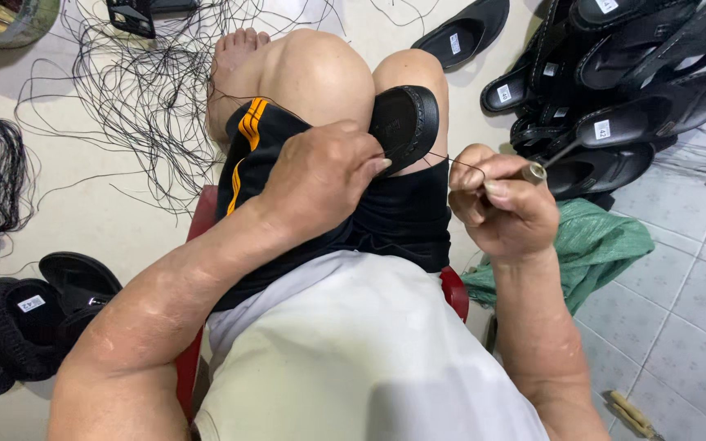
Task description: The person sits on a red chair and sews a black shoe using a needle and thread. They repeatedly push the needle through the shoe's sole and pull the thread to secure the stitching.
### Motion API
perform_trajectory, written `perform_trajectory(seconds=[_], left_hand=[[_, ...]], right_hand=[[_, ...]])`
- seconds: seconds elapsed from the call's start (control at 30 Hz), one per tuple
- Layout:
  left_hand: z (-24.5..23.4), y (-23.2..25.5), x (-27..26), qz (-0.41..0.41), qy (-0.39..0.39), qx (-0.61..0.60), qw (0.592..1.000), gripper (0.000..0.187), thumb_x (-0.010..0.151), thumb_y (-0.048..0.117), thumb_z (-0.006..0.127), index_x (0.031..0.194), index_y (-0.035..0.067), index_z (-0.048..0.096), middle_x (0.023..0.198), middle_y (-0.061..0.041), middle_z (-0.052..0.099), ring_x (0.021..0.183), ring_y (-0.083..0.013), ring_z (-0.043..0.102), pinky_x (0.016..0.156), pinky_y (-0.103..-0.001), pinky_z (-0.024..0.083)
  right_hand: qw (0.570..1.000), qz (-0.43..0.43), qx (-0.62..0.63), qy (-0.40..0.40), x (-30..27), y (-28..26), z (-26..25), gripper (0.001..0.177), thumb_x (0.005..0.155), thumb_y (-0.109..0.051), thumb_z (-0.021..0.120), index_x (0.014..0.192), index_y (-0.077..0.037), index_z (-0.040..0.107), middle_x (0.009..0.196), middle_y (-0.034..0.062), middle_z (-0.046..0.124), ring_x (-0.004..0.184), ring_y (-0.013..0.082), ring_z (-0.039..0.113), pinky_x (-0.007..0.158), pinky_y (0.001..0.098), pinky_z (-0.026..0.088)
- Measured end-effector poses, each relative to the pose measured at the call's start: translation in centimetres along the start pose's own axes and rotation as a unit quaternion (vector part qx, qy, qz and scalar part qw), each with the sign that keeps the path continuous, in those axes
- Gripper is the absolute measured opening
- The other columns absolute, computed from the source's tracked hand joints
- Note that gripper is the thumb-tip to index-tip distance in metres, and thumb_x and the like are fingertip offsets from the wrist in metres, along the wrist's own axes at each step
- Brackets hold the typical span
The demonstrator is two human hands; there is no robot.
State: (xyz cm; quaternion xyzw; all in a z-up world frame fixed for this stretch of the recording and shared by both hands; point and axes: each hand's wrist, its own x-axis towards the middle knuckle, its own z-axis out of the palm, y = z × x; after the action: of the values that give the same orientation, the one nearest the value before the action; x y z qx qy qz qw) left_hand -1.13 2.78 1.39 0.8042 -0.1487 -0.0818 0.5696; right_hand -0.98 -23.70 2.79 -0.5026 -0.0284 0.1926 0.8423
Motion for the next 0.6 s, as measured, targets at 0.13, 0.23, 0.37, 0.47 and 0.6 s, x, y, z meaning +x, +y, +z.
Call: perform_trajectory(seconds=[0.13, 0.23, 0.37, 0.47, 0.6], left_hand=[[-0.4, -0.4, -0.7, -0.065, 0.004, -0.251, 0.966, 0.010, 0.094, 0.012, 0.072, 0.085, 0.010, 0.074, 0.060, 0.007, 0.038, 0.063, -0.0046, 0.047, 0.054, -0.023, 0.042], [-1.2, 1.4, -0.5, -0.072, -0.002, -0.317, 0.946, 0.008, 0.091, 0.008, 0.073, 0.084, 0.010, 0.075, 0.056, 0.010, 0.037, 0.059, -0.0008, 0.042, 0.052, -0.018, 0.040], [-1.3, 1.6, -0.5, -0.069, -0.004, -0.339, 0.938, 0.009, 0.092, 0.008, 0.073, 0.084, 0.010, 0.074, 0.058, 0.011, 0.037, 0.060, 0.0002, 0.040, 0.053, -0.016, 0.040], [-1.1, 1.2, -0.5, -0.076, 0.042, -0.330, 0.940, 0.004, 0.091, 0.013, 0.079, 0.095, 0.011, 0.080, 0.067, 0.003, 0.060, 0.063, 0.0032, 0.047, 0.056, -0.013, 0.044], [-1.0, 1.0, -0.1, 0.045, 0.147, -0.166, 0.974, 0.018, 0.098, 0.011, 0.071, 0.082, 0.003, 0.072, 0.067, -0.002, 0.058, 0.060, -0.0109, 0.048, 0.056, -0.027, 0.040]], right_hand=[[0.998, 0.065, -0.016, 0.000, 1.5, -0.3, 1.3, 0.030, 0.073, 0.005, 0.062, 0.099, 0.019, 0.069, 0.061, 0.0231, 0.061, 0.037, 0.0078, 0.043, 0.032, 0.0187, 0.035], [0.975, 0.016, -0.223, -0.015, 2.5, -0.4, 5.0, 0.023, 0.079, 0.010, 0.069, 0.101, 0.015, 0.072, 0.063, 0.0236, 0.067, 0.042, 0.0100, 0.058, 0.033, 0.0172, 0.038], [0.927, -0.014, -0.372, -0.030, 4.1, -0.9, 6.3, 0.017, 0.082, 0.013, 0.075, 0.095, 0.004, 0.080, 0.066, 0.0171, 0.065, 0.048, 0.0097, 0.051, 0.038, 0.0196, 0.036], [0.901, -0.144, -0.370, 0.177, 4.7, -1.8, 0.8, 0.009, 0.082, 0.010, 0.068, 0.087, 0.005, 0.073, 0.049, 0.0085, 0.043, 0.045, 0.0121, 0.037, 0.049, 0.0275, 0.034], [0.887, -0.048, -0.250, 0.385, 5.2, -7.2, -15.6, 0.018, 0.094, -0.002, 0.072, 0.090, -0.018, 0.064, 0.077, -0.0022, 0.054, 0.054, 0.0061, 0.044, 0.043, 0.0231, 0.032]])
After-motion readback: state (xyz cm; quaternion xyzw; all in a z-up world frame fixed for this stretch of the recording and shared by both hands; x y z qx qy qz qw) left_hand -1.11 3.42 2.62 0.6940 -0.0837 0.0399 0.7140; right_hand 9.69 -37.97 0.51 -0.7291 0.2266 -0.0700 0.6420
